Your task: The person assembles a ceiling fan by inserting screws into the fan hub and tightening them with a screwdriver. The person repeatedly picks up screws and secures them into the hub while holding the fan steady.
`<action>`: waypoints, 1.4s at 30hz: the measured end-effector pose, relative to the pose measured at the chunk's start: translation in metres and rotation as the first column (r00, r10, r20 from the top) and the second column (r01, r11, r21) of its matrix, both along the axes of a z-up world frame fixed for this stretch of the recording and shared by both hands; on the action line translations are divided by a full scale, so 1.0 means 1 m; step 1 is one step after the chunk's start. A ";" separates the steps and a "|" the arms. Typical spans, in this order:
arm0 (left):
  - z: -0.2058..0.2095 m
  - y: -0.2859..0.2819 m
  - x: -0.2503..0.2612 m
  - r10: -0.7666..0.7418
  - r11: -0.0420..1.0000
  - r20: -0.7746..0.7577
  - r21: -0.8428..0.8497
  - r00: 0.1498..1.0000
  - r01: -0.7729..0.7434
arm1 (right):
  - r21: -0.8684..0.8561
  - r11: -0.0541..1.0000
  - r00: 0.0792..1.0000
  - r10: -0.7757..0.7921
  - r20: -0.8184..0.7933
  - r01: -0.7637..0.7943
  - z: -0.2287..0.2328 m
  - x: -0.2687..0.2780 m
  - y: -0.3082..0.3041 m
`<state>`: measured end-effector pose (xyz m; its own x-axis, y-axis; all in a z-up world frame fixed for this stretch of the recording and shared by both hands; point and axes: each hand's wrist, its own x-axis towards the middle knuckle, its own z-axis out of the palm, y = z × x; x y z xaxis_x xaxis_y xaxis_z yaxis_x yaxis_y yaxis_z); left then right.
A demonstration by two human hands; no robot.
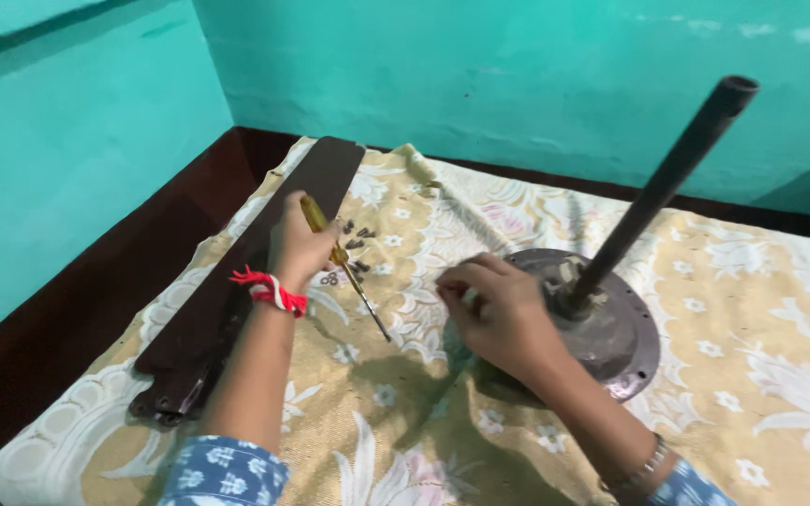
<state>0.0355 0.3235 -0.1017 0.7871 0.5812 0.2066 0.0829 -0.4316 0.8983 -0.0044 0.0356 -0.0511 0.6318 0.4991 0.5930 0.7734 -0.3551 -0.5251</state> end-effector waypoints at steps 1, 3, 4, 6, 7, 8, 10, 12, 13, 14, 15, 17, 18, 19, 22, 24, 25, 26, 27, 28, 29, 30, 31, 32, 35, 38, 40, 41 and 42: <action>-0.014 0.004 0.003 0.027 0.996 0.055 0.087 0.998 -0.032 | 0.010 0.999 0.999 0.038 -0.009 -0.038 -0.006 0.004 0.013; -0.039 0.013 0.009 0.045 0.977 0.134 0.200 0.990 -0.071 | -0.046 0.998 0.998 0.044 -0.046 -0.047 -0.020 0.012 0.035; -0.051 0.017 0.011 0.042 0.971 0.155 0.228 0.987 -0.077 | -0.076 0.996 0.997 0.047 -0.064 -0.052 -0.028 0.015 0.045; -0.071 0.024 0.011 0.034 0.991 0.142 0.125 0.989 -0.052 | -0.068 0.998 0.981 0.004 -0.195 -0.017 -0.047 0.020 0.063; -0.079 0.025 0.011 0.024 1.000 0.110 -0.008 0.994 -0.023 | -0.067 0.998 0.966 -0.018 -0.258 0.001 -0.056 0.024 0.070; -0.087 0.025 0.011 0.008 0.990 0.081 -0.141 0.997 0.003 | -0.050 0.999 0.963 -0.018 -0.270 0.005 -0.064 0.027 0.075; -0.096 0.022 0.010 -0.028 0.956 0.126 -0.287 0.992 0.063 | -0.005 1.000 0.956 -0.022 -0.294 0.021 -0.080 0.033 0.086; -0.098 0.023 0.004 -0.021 0.939 0.135 -0.337 0.991 0.065 | 0.030 0.999 0.963 -0.030 -0.269 0.039 -0.092 0.037 0.100; -0.096 0.021 0.005 -0.001 0.945 0.130 -0.324 0.991 0.043 | 0.047 0.998 0.968 -0.033 -0.248 0.046 -0.094 0.041 0.106; -0.092 0.021 0.006 0.019 0.950 0.126 -0.311 0.992 0.021 | 0.064 0.996 0.970 -0.051 -0.239 0.068 -0.096 0.046 0.113; -0.092 0.017 0.004 0.018 0.945 0.114 -0.327 0.993 0.021 | 0.071 0.994 0.969 -0.069 -0.237 0.088 -0.099 0.048 0.118; -0.089 0.013 0.001 0.014 0.933 0.091 -0.358 0.996 0.019 | 0.072 0.991 0.971 -0.097 -0.217 0.115 -0.104 0.054 0.127; -0.087 0.011 0.000 0.039 0.952 0.077 -0.307 0.996 -0.013 | 0.067 0.990 0.974 -0.106 -0.199 0.121 -0.106 0.057 0.131; -0.085 0.010 -0.001 0.062 0.966 0.065 -0.255 0.996 -0.044 | 0.061 0.990 0.977 -0.116 -0.181 0.129 -0.107 0.059 0.134; -0.077 0.009 -0.003 0.068 0.972 0.063 -0.231 0.996 -0.052 | -0.009 0.983 0.975 -0.184 -0.129 0.184 -0.110 0.064 0.139; -0.075 0.007 -0.004 0.044 0.963 0.096 -0.270 0.994 -0.017 | 0.028 0.984 0.975 -0.172 -0.143 0.178 -0.113 0.068 0.136; -0.075 0.006 -0.005 0.029 0.956 0.118 -0.293 0.993 0.007 | 0.042 0.983 0.973 -0.168 -0.159 0.177 -0.116 0.067 0.133; -0.076 0.004 -0.007 0.015 0.949 0.141 -0.315 0.990 0.031 | 0.027 0.983 0.963 -0.172 -0.208 0.182 -0.119 0.066 0.129; -0.073 0.005 -0.007 0.025 0.955 0.114 -0.297 0.993 0.010 | 0.021 0.982 0.952 -0.176 -0.250 0.187 -0.119 0.069 0.129; -0.070 0.005 -0.007 0.035 0.960 0.087 -0.278 0.996 -0.009 | 0.014 0.981 0.940 -0.179 -0.292 0.192 -0.119 0.070 0.129; -0.067 0.004 -0.007 0.047 0.965 0.060 -0.262 0.997 -0.029 | 0.034 0.983 0.953 -0.167 -0.255 0.181 -0.120 0.071 0.128; -0.064 0.003 -0.009 0.046 0.970 0.005 -0.238 0.999 -0.043 | 0.053 0.984 0.964 -0.155 -0.217 0.170 -0.121 0.071 0.128; -0.060 0.003 -0.010 0.046 0.976 -0.051 -0.212 0.998 -0.056 | 0.072 0.985 0.974 -0.142 -0.178 0.157 -0.121 0.070 0.129; -0.057 0.002 -0.013 0.047 0.980 -0.106 -0.186 0.993 -0.067 | 0.051 0.988 0.980 -0.137 -0.145 0.146 -0.122 0.069 0.129; -0.047 -0.004 -0.017 0.022 0.994 -0.080 -0.109 0.997 -0.031 | 0.046 0.989 0.987 -0.138 -0.086 0.143 -0.122 0.069 0.133; -0.044 -0.015 -0.017 0.030 0.999 -0.028 -0.034 0.999 -0.031 | 0.100 0.977 0.973 -0.175 -0.148 0.191 -0.123 0.068 0.131; -0.043 -0.021 -0.016 0.049 0.995 0.054 0.080 0.997 -0.053 | 0.089 0.970 0.953 -0.202 -0.226 0.226 -0.124 0.068 0.131; -0.043 -0.024 -0.016 0.056 0.989 0.096 0.134 0.994 -0.069 | 0.095 0.968 0.959 -0.213 -0.188 0.234 -0.124 0.068 0.131; -0.042 -0.026 -0.016 0.051 0.987 0.096 0.146 0.994 -0.065 | 0.102 0.965 0.963 -0.225 -0.150 0.241 -0.124 0.068 0.131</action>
